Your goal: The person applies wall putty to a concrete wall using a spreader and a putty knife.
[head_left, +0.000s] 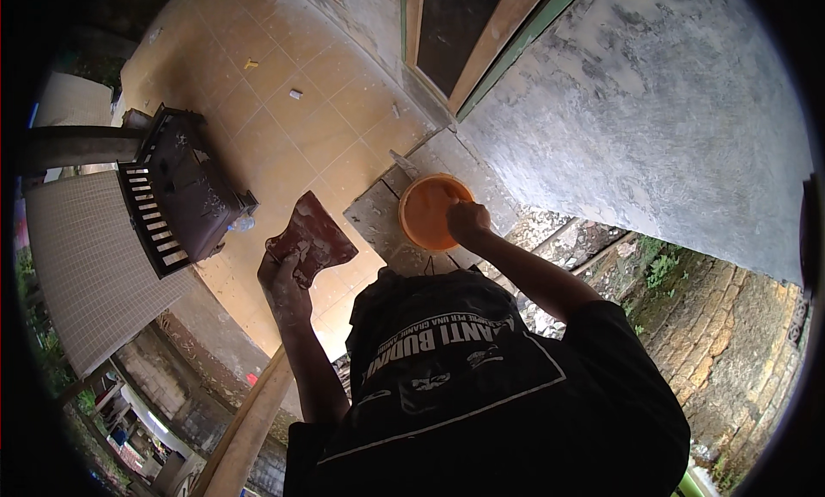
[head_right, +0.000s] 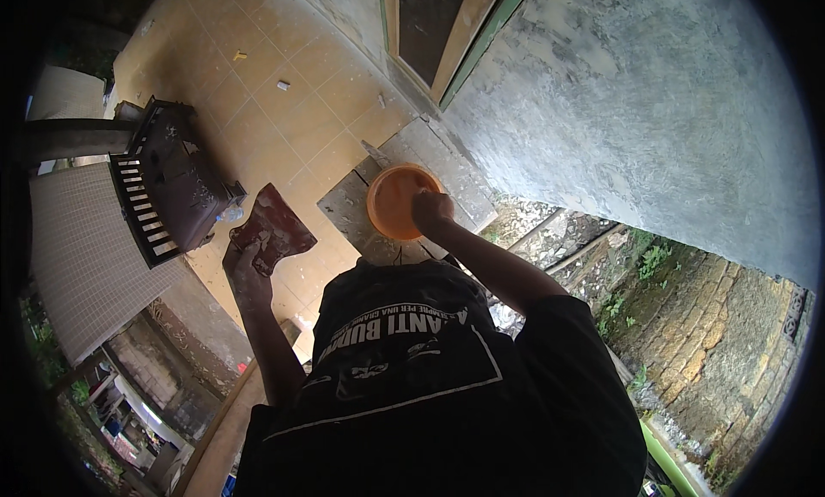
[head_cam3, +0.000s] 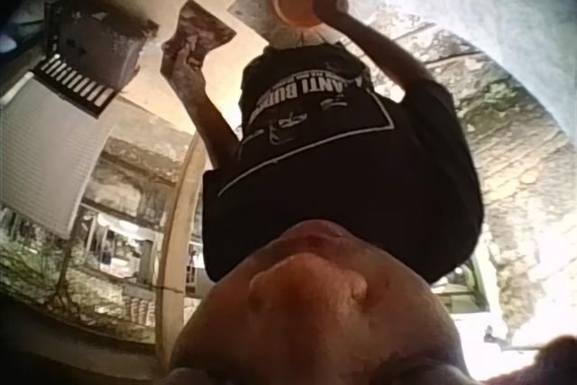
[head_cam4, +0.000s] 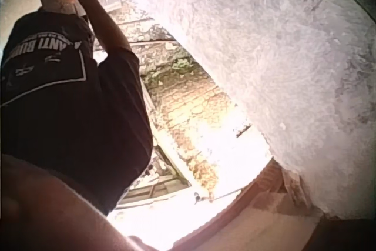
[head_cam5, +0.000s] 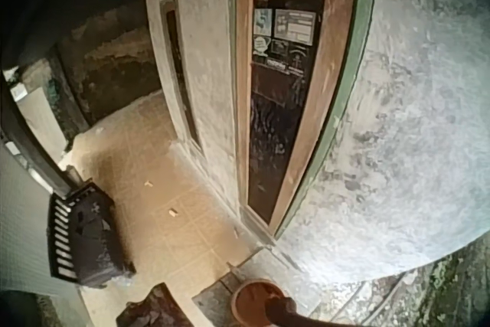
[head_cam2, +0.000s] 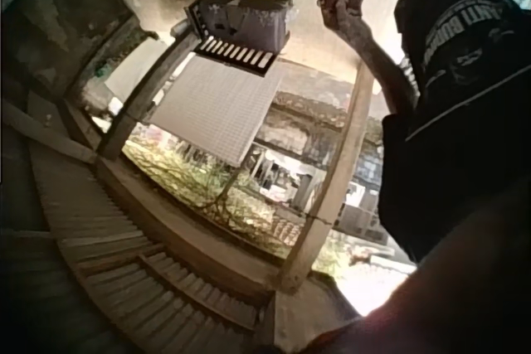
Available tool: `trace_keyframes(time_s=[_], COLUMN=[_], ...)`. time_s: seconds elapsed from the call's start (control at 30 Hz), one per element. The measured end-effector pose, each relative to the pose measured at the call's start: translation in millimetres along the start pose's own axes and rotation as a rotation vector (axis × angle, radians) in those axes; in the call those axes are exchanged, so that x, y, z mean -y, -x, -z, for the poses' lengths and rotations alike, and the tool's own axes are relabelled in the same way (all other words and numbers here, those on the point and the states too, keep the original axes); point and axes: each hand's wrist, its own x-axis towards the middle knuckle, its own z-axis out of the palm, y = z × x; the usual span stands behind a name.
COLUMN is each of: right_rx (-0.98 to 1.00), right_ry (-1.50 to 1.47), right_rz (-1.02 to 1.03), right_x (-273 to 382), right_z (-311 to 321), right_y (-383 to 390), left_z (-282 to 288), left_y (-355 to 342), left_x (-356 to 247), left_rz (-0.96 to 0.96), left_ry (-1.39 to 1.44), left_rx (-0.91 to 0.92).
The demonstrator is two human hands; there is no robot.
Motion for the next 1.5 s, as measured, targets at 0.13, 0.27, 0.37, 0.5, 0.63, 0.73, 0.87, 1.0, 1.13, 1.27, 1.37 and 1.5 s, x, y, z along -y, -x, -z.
trace_keyframes(time_s=[0.13, 0.27, 0.37, 0.5, 0.63, 0.73, 0.87, 1.0, 1.13, 1.27, 1.37, 1.5], right_rx=[0.184, 0.357, 0.534, 0.620, 0.543, 0.455, 0.064, -0.144, -0.138, 0.038, 0.429, 0.466], right_ry=[-0.041, -0.683, -1.258, -1.952, -2.178, -2.092, -1.022, -0.509, -0.585, -0.856, -1.503, -1.798], right_rz=[0.070, -0.109, -0.586, -0.881, -1.001, -0.856, -0.128, 0.106, 0.056, -0.097, -0.322, -0.460], right_x=[-15, -25, -7, -11, -18, -23, -28, -17, -21, -42, -58, -58], right_z=[-15, -36, -24, -30, -32, -21, 7, 11, 17, 2, 13, 11], right_y=[2, -6, -3, -16, -20, -7, 22, 45, 50, 56, 75, 100], left_z=[2, 4, 5, 11, -1, -1, 3, -2, -21, -25, -31, -52], left_y=[1, 0, 2, -3, 2, 4, 3, 1, 1, -1, -3, -13], left_x=[1, 1, -1, 4, -2, -5, -3, -3, -9, 2, 19, 49], left_rz=[-0.055, -0.003, -0.071, -0.241, -0.014, 0.031, 0.037, -0.045, 0.029, 0.075, 0.101, 0.165], left_ry=[-0.004, 0.024, -0.077, -0.254, 0.026, 0.054, 0.122, 0.112, 0.175, 0.164, 0.129, 0.009], left_rx=[-0.001, -0.047, -0.025, 0.065, -0.021, -0.045, -0.020, -0.002, -0.021, 0.038, 0.074, 0.200])
